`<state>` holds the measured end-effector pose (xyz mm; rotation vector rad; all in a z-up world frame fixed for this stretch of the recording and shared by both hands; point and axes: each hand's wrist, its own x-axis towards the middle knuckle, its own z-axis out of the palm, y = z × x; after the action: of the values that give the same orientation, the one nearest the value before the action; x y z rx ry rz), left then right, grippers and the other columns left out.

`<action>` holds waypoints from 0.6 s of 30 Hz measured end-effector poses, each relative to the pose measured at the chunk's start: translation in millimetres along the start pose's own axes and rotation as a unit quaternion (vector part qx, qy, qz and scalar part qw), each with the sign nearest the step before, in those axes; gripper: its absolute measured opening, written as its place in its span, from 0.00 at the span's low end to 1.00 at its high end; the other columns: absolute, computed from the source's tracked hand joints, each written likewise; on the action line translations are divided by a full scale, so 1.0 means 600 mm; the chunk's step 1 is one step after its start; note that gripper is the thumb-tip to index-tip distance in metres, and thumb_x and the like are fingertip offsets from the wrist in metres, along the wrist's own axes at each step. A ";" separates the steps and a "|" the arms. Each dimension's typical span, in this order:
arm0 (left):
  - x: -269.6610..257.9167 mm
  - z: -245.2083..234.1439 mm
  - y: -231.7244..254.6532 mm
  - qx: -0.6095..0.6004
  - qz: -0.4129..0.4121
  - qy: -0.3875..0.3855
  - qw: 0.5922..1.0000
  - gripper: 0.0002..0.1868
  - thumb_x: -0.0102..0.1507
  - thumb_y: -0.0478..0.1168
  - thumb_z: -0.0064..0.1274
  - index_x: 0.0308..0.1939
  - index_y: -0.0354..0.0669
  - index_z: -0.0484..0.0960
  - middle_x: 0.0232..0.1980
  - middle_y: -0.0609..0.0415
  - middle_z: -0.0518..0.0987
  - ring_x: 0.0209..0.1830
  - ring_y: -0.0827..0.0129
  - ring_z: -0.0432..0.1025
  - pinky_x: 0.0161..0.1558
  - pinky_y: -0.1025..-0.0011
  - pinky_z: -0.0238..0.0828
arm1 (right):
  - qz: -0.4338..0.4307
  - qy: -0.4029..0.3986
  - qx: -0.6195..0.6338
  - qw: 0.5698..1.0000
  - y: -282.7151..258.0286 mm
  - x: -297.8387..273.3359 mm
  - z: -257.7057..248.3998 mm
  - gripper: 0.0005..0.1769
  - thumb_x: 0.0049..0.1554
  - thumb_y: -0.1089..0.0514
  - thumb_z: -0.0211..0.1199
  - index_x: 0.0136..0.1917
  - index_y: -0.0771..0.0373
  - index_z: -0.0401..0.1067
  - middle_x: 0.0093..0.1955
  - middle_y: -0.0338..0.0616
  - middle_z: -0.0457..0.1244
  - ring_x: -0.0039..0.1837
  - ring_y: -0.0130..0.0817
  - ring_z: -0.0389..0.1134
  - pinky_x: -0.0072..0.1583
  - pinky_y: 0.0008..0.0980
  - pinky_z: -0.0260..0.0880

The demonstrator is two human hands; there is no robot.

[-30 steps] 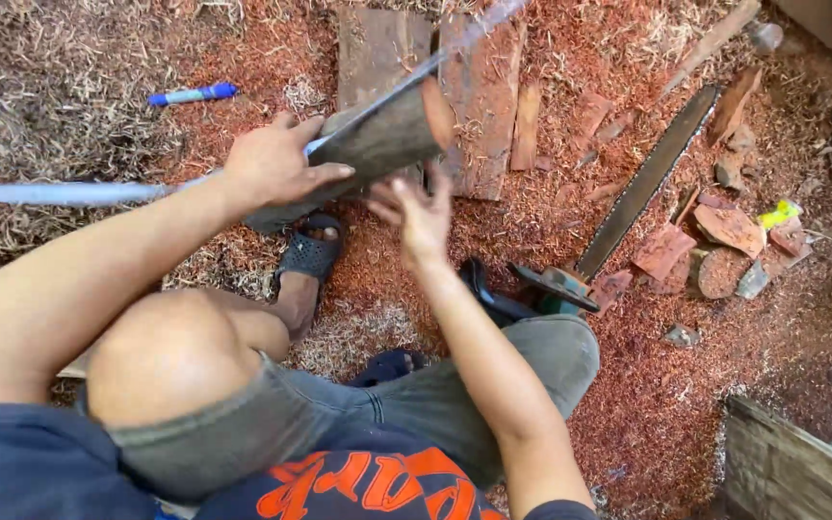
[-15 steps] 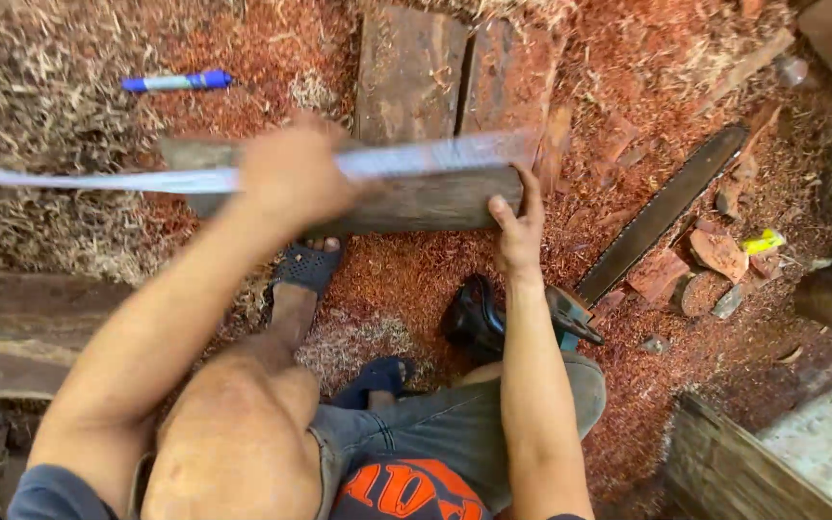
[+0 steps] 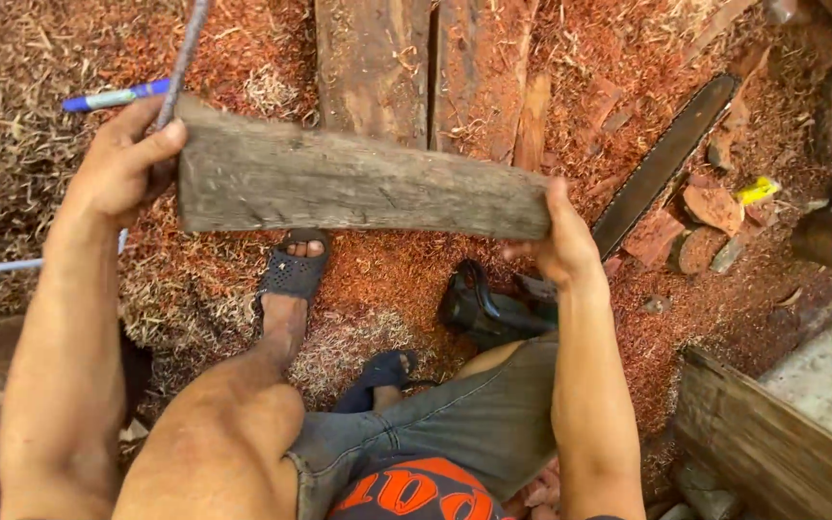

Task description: Cutting and measuring wood logs using a chainsaw and a tape measure.

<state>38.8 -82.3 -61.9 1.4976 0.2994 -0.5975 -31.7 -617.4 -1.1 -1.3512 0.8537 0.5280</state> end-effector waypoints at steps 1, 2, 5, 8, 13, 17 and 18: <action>-0.004 0.012 0.019 0.022 -0.071 0.038 0.997 0.32 0.69 0.56 0.55 0.69 0.38 0.73 0.43 0.58 0.74 0.38 0.76 0.66 0.38 0.75 0.64 | -0.007 -0.074 0.017 0.997 0.014 -0.003 -0.035 0.35 0.65 0.30 0.47 0.68 0.60 0.66 0.58 0.50 0.66 0.55 0.45 0.71 0.44 0.47 0.78; -0.013 0.025 0.034 0.044 -0.145 0.076 0.986 0.29 0.71 0.59 0.50 0.61 0.37 0.77 0.35 0.64 0.69 0.30 0.81 0.61 0.29 0.79 0.58 | -0.011 -0.148 0.035 0.988 0.034 -0.011 -0.072 0.38 0.69 0.29 0.42 0.69 0.64 0.66 0.55 0.54 0.68 0.53 0.46 0.72 0.45 0.45 0.78; -0.035 0.038 0.080 0.131 -0.297 0.105 0.940 0.29 0.73 0.63 0.39 0.47 0.40 0.79 0.23 0.56 0.76 0.15 0.75 0.54 0.15 0.68 0.44 | -0.006 -0.153 0.002 0.988 0.024 0.000 -0.063 0.42 0.71 0.28 0.41 0.72 0.68 0.65 0.56 0.61 0.67 0.50 0.51 0.71 0.50 0.47 0.79; -0.012 0.042 0.073 0.173 -0.301 0.102 0.932 0.31 0.72 0.68 0.40 0.39 0.44 0.78 0.19 0.59 0.71 0.12 0.78 0.54 0.16 0.73 0.47 | 0.056 -0.013 -0.111 0.992 -0.012 0.017 0.016 0.44 0.63 0.25 0.38 0.75 0.59 0.61 0.65 0.55 0.65 0.55 0.53 0.73 0.56 0.46 0.76; -0.013 0.054 0.081 0.246 -0.271 0.163 0.916 0.37 0.72 0.72 0.38 0.41 0.40 0.79 0.24 0.55 0.72 0.16 0.74 0.57 0.18 0.68 0.48 | 0.036 0.003 -0.092 0.995 0.004 0.052 0.011 0.49 0.58 0.22 0.38 0.80 0.54 0.54 0.75 0.51 0.58 0.71 0.51 0.64 0.67 0.60 0.70; -0.028 0.019 0.047 0.421 0.006 0.213 0.882 0.31 0.76 0.63 0.44 0.56 0.36 0.83 0.32 0.55 0.77 0.27 0.73 0.70 0.26 0.69 0.65 | -0.115 -0.058 -0.001 0.992 0.032 0.056 0.007 0.50 0.59 0.23 0.46 0.83 0.53 0.47 0.81 0.52 0.50 0.80 0.53 0.54 0.74 0.65 0.59; -0.045 0.009 0.039 0.423 0.007 0.207 0.882 0.31 0.76 0.63 0.44 0.56 0.36 0.83 0.32 0.55 0.77 0.27 0.73 0.70 0.26 0.69 0.65 | -0.113 -0.052 0.002 0.992 0.043 0.057 0.001 0.50 0.59 0.23 0.46 0.83 0.53 0.47 0.81 0.52 0.50 0.80 0.53 0.54 0.74 0.65 0.59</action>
<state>28.3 -83.1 -27.2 2.4855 0.3779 -0.3956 -30.9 -617.2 -43.9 -1.3839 0.6062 0.4164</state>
